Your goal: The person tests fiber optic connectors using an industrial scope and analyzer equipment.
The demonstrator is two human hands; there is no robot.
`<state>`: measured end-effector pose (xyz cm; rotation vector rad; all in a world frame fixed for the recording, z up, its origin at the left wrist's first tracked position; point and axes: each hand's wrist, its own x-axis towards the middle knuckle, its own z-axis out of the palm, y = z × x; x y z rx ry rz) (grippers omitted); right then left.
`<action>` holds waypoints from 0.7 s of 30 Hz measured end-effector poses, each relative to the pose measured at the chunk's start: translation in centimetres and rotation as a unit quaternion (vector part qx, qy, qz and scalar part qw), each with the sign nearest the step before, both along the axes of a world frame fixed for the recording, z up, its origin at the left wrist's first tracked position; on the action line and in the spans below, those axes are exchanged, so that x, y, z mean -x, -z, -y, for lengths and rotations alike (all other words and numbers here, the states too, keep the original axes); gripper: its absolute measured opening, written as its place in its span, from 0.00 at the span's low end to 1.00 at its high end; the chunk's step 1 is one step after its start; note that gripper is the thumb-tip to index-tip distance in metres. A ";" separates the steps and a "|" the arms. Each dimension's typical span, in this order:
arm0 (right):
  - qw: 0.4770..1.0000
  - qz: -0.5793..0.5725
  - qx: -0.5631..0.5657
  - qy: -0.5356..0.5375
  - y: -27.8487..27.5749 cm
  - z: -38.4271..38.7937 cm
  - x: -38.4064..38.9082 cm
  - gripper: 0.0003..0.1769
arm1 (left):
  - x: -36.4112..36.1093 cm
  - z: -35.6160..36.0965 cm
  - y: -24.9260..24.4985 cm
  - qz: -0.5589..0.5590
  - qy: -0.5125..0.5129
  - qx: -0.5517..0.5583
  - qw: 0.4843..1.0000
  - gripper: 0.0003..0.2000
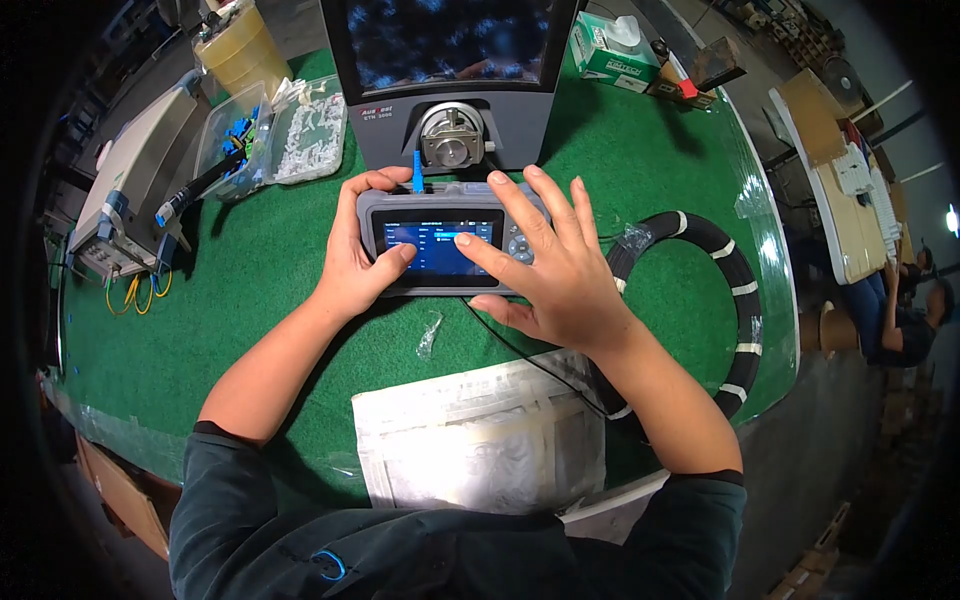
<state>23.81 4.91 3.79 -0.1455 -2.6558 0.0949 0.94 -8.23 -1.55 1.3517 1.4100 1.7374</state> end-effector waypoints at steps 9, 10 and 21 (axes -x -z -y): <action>1.000 0.008 -0.005 -0.007 0.0 0.0 0.0 0.30 | 0.2 0.2 -0.1 0.017 0.014 -0.001 1.000 0.32; 1.000 0.007 -0.005 -0.008 -0.1 -0.1 0.2 0.30 | 0.2 0.2 -0.1 0.012 0.011 0.002 1.000 0.32; 1.000 -0.008 -0.017 -0.011 0.3 -0.1 0.1 0.28 | 0.3 0.0 0.3 0.014 0.016 -0.010 1.000 0.31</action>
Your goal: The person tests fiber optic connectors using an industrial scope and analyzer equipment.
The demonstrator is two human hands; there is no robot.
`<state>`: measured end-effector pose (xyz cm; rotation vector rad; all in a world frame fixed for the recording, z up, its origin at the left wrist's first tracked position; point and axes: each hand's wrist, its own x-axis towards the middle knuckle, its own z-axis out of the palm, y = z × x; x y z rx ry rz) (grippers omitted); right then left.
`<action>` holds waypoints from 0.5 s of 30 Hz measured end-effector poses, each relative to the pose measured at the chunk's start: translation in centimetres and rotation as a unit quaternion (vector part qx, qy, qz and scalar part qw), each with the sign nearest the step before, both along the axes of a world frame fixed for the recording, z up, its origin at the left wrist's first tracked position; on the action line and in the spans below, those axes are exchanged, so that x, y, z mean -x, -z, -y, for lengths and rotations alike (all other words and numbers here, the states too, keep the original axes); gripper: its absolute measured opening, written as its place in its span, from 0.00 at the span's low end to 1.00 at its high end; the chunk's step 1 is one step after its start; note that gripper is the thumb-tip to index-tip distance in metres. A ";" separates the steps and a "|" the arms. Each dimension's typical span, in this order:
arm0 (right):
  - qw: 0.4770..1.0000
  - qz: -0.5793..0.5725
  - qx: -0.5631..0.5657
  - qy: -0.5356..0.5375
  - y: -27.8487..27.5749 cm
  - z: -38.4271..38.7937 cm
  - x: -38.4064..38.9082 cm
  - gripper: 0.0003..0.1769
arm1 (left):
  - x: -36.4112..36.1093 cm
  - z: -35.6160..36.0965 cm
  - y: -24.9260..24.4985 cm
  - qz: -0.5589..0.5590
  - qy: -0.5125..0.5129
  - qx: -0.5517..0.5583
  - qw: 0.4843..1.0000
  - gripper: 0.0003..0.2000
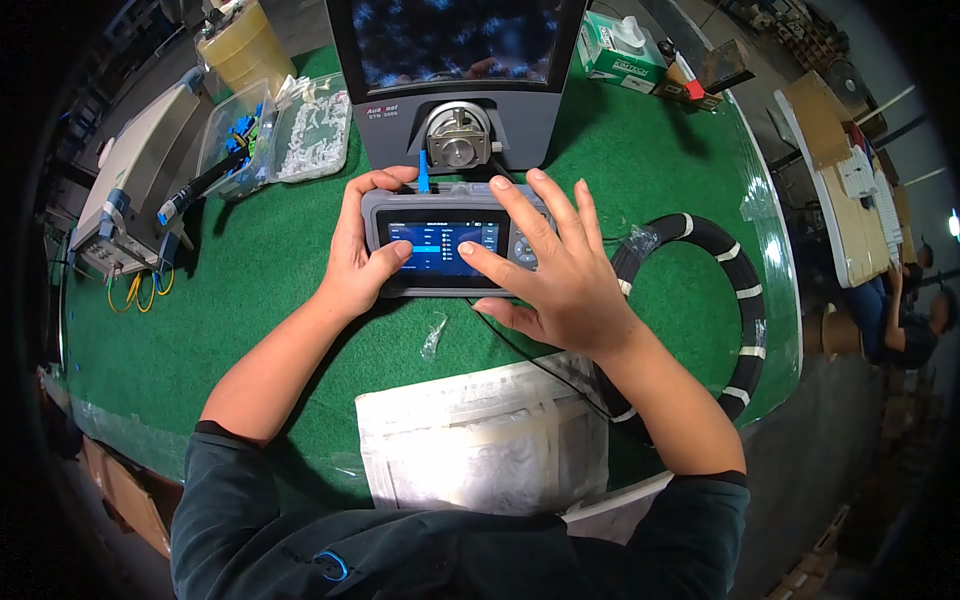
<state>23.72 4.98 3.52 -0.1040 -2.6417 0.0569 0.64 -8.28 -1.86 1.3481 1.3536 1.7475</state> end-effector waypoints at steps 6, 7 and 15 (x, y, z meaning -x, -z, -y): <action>1.000 -0.004 -0.014 0.007 0.0 -0.1 0.0 0.29 | 0.1 0.0 -0.2 -0.024 -0.005 0.002 1.000 0.31; 1.000 -0.004 -0.015 0.007 -0.1 -0.1 0.0 0.29 | 0.1 0.1 -0.2 -0.019 -0.004 0.003 1.000 0.31; 0.999 -0.037 0.002 0.019 -0.1 -0.2 -0.2 0.26 | 0.1 0.0 -0.1 -0.016 0.001 -0.005 1.000 0.30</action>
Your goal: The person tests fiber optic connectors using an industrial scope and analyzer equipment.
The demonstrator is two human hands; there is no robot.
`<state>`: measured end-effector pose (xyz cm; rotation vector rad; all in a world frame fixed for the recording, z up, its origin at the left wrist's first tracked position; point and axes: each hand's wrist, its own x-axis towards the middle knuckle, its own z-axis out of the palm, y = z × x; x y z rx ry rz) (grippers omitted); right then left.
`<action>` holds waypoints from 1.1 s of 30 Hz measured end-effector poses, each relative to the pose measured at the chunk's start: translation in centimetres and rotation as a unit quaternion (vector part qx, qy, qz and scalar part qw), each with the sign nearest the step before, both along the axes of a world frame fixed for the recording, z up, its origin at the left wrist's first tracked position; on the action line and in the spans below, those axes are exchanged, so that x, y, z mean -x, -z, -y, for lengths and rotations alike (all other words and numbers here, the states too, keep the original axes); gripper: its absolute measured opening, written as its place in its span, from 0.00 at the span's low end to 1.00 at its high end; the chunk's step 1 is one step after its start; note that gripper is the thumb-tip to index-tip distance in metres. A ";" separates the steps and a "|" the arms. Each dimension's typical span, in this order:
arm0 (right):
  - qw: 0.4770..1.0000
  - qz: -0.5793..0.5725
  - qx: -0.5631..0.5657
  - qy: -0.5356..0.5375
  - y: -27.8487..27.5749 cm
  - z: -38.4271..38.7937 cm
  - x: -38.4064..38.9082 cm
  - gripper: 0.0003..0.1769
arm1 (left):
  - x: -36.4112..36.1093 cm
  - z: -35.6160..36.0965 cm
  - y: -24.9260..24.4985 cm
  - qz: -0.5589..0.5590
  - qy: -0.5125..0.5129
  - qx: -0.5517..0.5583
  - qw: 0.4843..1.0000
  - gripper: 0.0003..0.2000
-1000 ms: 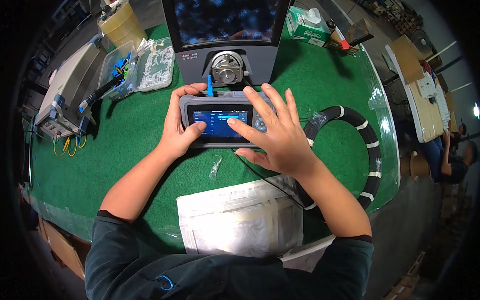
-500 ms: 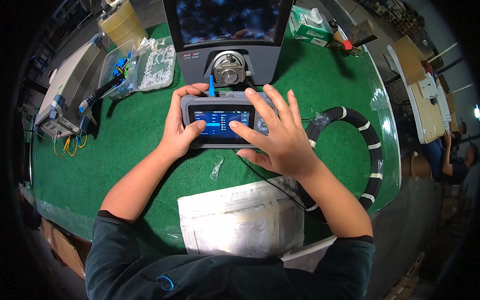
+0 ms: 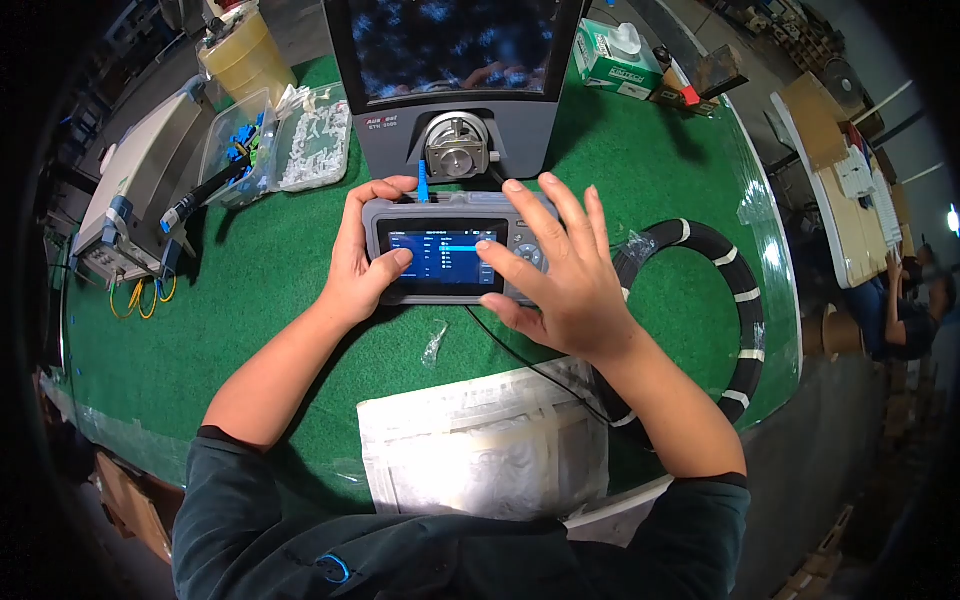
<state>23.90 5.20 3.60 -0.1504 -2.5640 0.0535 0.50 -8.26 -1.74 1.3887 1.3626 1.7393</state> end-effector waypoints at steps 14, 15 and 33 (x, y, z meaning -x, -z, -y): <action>0.999 -0.025 0.045 0.017 0.0 -0.6 -0.2 0.27 | 0.0 0.1 0.0 0.012 0.000 0.011 1.000 0.29; 0.998 -0.031 0.054 0.016 0.1 -0.6 -0.2 0.28 | 0.0 0.0 -0.1 0.011 0.001 0.009 1.000 0.29; 0.976 -0.073 0.204 -0.024 0.2 -1.3 0.1 0.33 | 1.2 -1.2 -2.8 0.030 -0.025 0.109 0.993 0.11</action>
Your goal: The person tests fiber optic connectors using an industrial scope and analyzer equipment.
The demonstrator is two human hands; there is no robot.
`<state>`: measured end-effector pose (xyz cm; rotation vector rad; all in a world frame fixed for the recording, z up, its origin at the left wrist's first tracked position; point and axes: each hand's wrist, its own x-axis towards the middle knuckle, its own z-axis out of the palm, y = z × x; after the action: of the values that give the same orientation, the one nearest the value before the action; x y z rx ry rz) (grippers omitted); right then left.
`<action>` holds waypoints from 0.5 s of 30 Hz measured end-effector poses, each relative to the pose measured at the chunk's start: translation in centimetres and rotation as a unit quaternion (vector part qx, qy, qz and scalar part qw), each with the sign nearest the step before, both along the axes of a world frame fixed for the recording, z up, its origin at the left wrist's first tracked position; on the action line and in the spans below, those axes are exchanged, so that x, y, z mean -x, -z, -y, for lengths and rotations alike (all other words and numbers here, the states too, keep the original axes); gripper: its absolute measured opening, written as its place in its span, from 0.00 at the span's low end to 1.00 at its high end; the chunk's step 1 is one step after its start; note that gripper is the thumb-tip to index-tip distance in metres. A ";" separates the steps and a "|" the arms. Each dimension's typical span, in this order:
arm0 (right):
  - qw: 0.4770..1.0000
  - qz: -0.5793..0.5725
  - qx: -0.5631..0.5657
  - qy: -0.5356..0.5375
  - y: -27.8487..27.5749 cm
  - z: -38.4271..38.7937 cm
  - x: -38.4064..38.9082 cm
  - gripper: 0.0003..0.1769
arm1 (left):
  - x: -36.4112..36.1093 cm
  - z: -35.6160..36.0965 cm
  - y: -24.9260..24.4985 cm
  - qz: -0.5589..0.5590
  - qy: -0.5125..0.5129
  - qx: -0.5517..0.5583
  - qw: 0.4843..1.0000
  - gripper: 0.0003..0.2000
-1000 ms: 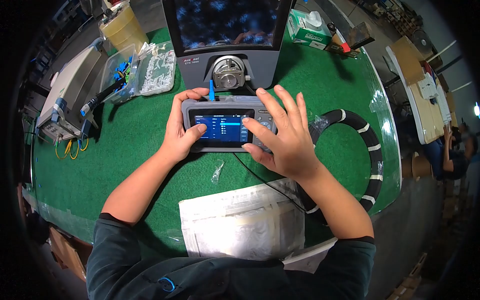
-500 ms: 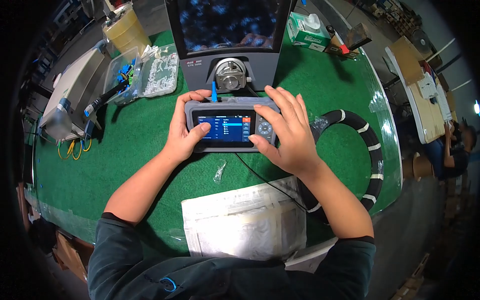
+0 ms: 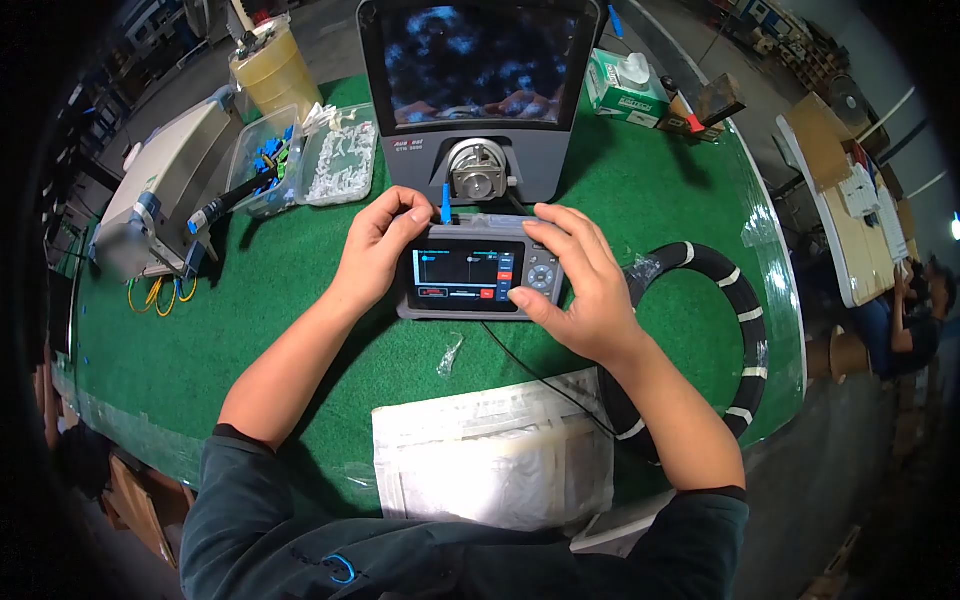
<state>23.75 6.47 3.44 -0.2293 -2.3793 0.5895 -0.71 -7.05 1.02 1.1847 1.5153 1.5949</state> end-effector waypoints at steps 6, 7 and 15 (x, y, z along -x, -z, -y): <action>1.000 0.011 -0.017 -0.015 -0.2 0.1 -0.1 0.36 | 0.4 -1.0 -2.3 0.001 0.023 0.047 0.999 0.11; 1.000 0.008 -0.019 -0.012 -0.2 0.0 -0.2 0.36 | 0.5 -1.1 -2.6 0.007 0.025 0.063 0.998 0.11; 1.000 0.013 -0.020 -0.018 -0.2 -0.1 -0.3 0.37 | 0.9 -2.5 -3.7 -0.093 0.009 0.113 0.989 0.12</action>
<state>24.01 6.55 3.59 -0.1768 -2.4225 0.5586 -1.57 -4.56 4.70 1.2416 1.7460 1.2883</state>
